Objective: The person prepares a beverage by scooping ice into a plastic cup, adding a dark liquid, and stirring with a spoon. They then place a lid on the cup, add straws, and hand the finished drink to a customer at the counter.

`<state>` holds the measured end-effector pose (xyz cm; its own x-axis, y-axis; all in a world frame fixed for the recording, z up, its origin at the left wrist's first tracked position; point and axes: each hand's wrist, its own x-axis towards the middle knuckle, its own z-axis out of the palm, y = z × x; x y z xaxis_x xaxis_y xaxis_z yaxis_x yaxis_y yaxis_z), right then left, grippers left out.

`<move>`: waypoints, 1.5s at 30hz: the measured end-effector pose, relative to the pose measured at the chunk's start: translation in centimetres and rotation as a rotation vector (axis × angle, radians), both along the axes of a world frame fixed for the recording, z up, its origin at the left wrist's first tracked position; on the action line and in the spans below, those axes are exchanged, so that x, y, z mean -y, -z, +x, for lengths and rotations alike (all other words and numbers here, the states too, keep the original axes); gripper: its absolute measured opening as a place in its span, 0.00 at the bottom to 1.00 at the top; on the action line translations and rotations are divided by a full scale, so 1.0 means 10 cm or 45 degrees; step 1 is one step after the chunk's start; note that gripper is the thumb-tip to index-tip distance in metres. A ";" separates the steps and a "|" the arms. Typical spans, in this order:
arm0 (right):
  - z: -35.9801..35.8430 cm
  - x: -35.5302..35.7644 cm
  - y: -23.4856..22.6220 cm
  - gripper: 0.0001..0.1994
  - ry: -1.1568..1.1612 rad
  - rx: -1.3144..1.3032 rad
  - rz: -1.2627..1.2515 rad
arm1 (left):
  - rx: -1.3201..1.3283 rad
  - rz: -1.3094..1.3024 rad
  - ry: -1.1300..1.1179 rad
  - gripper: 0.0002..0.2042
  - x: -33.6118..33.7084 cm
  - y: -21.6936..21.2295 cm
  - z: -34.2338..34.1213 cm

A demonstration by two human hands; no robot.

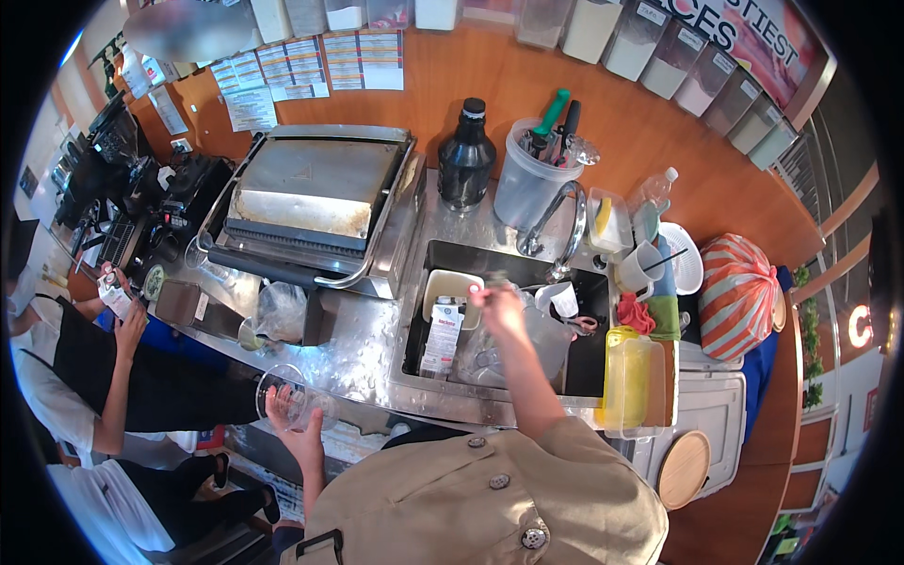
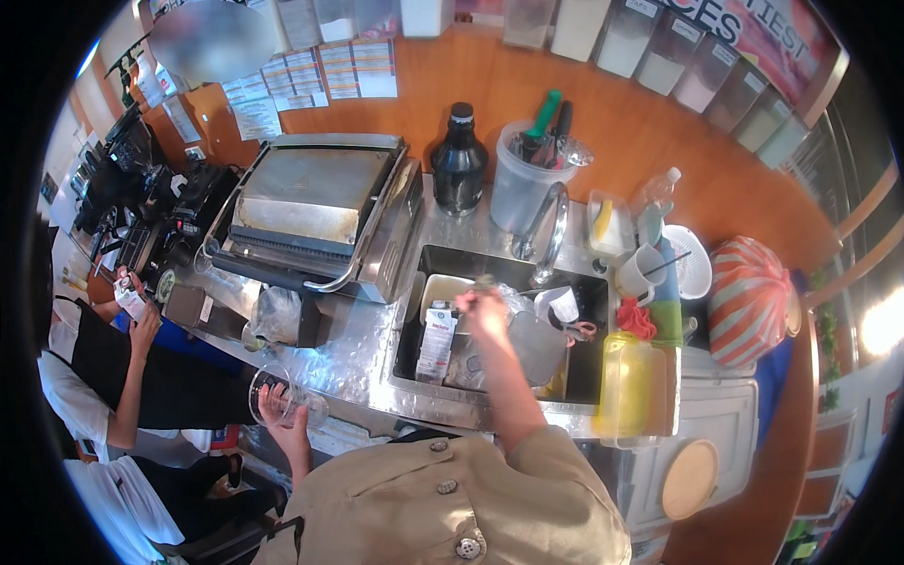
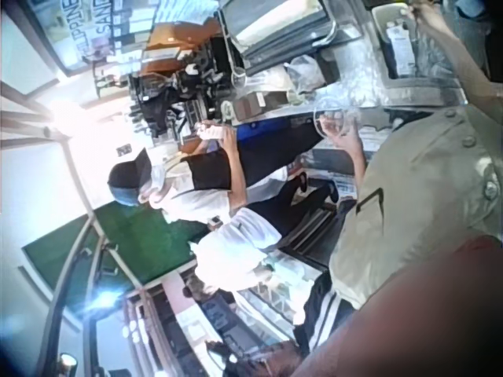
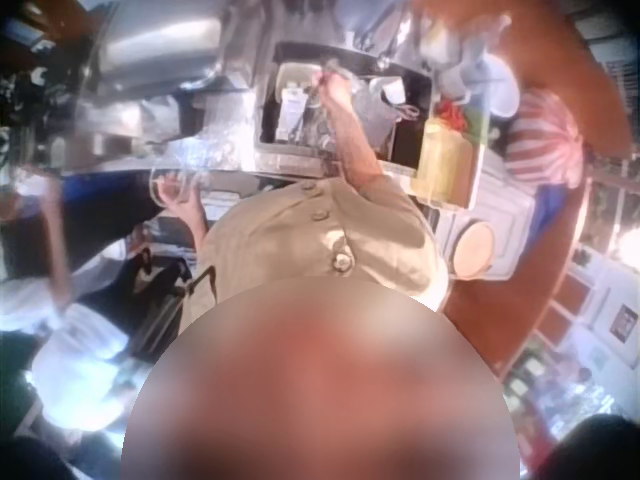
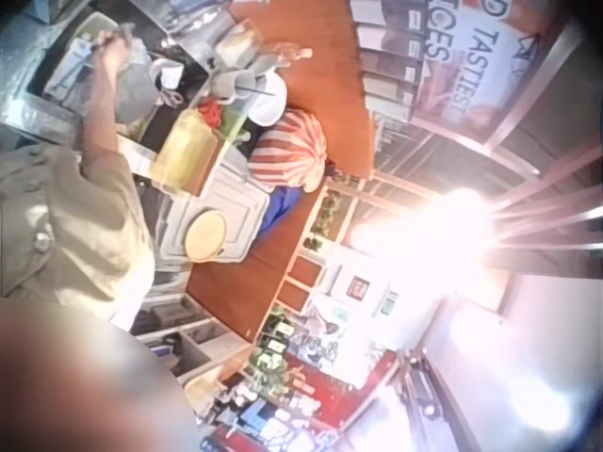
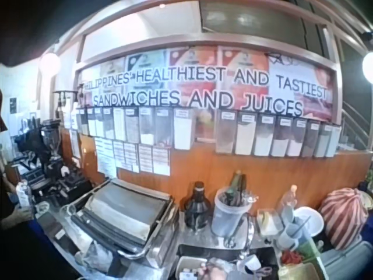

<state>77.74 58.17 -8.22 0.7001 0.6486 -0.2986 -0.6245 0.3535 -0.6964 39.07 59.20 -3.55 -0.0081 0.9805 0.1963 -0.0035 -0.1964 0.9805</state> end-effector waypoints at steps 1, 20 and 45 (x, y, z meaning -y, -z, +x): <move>-0.19 -0.21 0.14 0.08 -0.010 0.013 -0.018 | -0.014 -0.004 -0.010 0.41 0.00 -0.01 0.02; -0.86 1.21 -0.02 0.30 -1.467 1.835 0.176 | 0.022 -0.010 0.090 0.44 -0.02 -0.18 0.41; 2.65 -0.09 -3.62 0.34 0.458 1.999 -0.912 | -0.281 -0.057 -0.061 0.38 0.04 -0.44 0.37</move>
